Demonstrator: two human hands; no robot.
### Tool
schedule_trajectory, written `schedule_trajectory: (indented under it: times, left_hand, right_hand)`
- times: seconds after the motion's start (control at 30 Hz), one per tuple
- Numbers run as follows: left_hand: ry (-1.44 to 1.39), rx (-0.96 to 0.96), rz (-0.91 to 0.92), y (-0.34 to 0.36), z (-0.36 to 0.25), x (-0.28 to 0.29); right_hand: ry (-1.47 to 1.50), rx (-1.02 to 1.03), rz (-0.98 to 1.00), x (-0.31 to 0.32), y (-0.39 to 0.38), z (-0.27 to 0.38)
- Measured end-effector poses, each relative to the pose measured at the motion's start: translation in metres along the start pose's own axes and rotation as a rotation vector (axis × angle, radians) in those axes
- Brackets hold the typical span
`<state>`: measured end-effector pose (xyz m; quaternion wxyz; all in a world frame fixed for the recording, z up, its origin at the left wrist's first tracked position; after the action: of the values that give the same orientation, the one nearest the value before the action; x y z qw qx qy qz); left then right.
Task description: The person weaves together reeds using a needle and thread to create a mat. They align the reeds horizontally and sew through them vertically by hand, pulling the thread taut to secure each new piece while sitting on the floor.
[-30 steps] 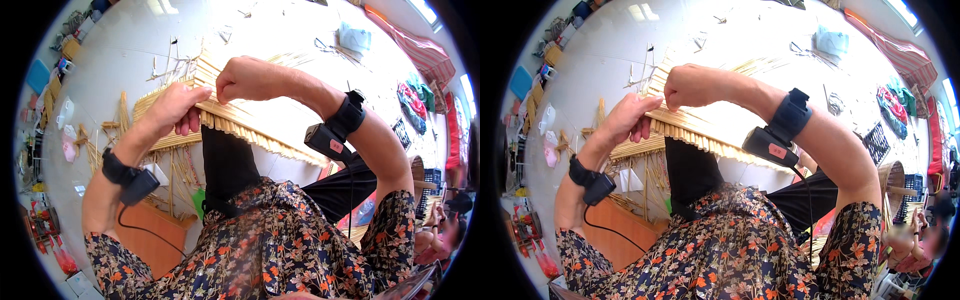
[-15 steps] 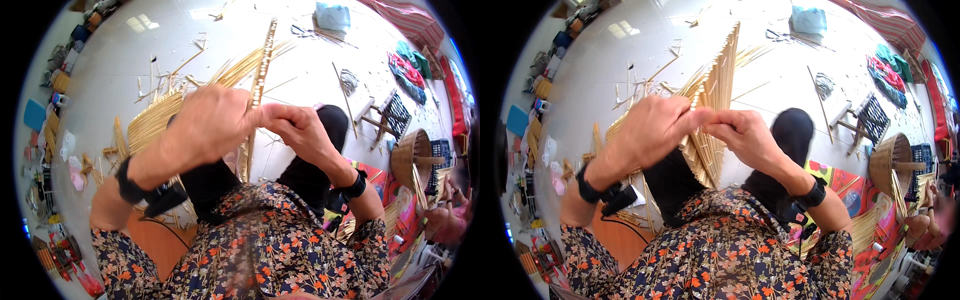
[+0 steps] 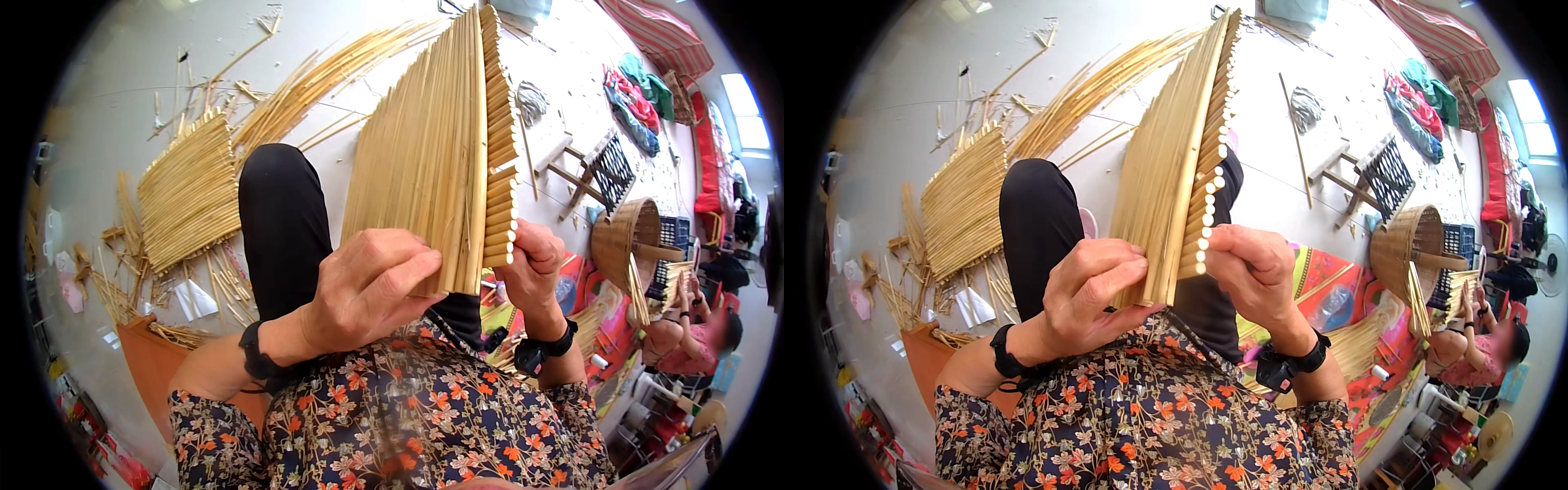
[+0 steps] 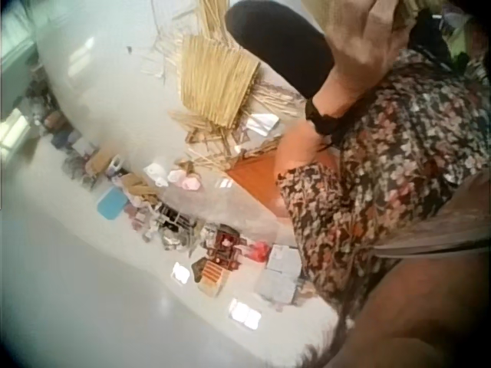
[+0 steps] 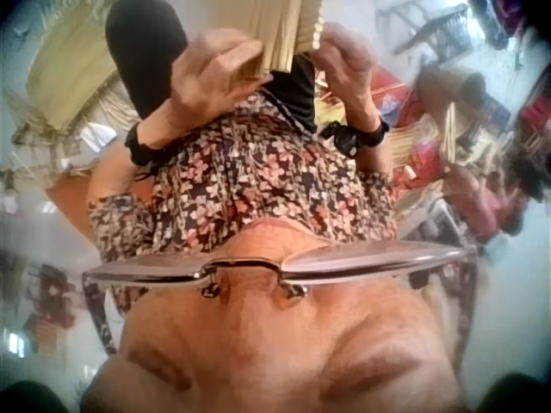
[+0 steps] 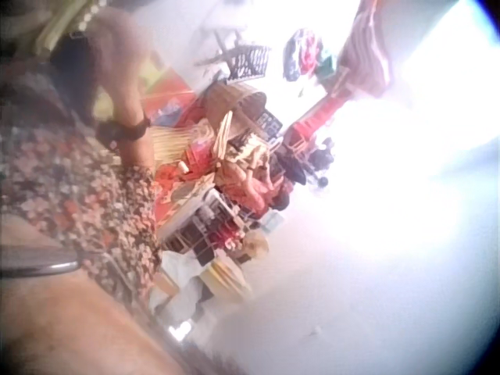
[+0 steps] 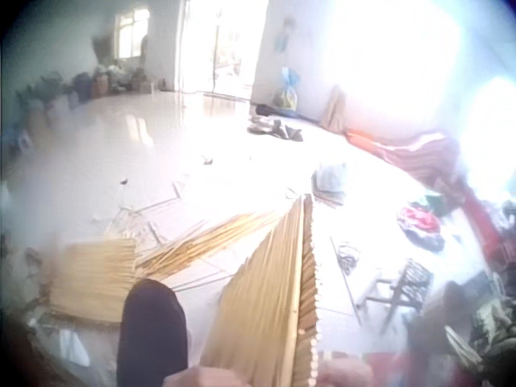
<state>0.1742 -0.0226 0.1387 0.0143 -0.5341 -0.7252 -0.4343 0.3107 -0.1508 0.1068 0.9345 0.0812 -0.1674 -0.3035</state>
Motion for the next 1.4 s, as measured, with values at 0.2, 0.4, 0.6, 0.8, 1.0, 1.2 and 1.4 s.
schedule_trajectory:
  times: [0.2,0.4,0.6,0.8,1.0,1.2,1.4]
  left_hand:
    - [-0.082,0.009,-0.027,0.003,-0.003,-0.002]
    - [-0.075,0.050,-0.107,0.010,-0.008,0.001]
    - [-0.076,0.064,-0.102,0.013,-0.011,0.005]
    - [-0.012,-0.030,-0.056,0.015,-0.015,0.003]
    - [-0.014,-0.034,-0.035,0.013,-0.015,0.000]
    - [-0.020,-0.036,-0.024,0.015,-0.017,-0.001]
    - [-0.063,-0.023,-0.048,0.016,-0.016,0.001]
  right_hand:
    - [-0.062,0.074,-0.032,0.007,-0.012,0.008]
    - [-0.084,-0.008,-0.051,0.014,-0.010,0.015]
    - [-0.129,0.037,-0.054,0.015,-0.011,0.020]
    - [-0.096,-0.010,-0.073,0.021,-0.013,0.015]
    - [-0.104,-0.031,-0.063,0.019,-0.009,0.014]
    - [-0.056,-0.004,-0.108,0.024,-0.015,0.010]
    - [-0.086,-0.004,-0.042,0.019,-0.010,0.018]
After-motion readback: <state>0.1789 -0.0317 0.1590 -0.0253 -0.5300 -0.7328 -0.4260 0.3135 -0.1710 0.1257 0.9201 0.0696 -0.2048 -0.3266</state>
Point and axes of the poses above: each hand's wrist, its own y-axis towards the middle knuckle, its own x-axis out of the back of the hand, z = x × y, the point moved 10 cm from there along y, towards the middle knuckle, and after that the axes turned 4 degrees about z, right-handed, at the moved point
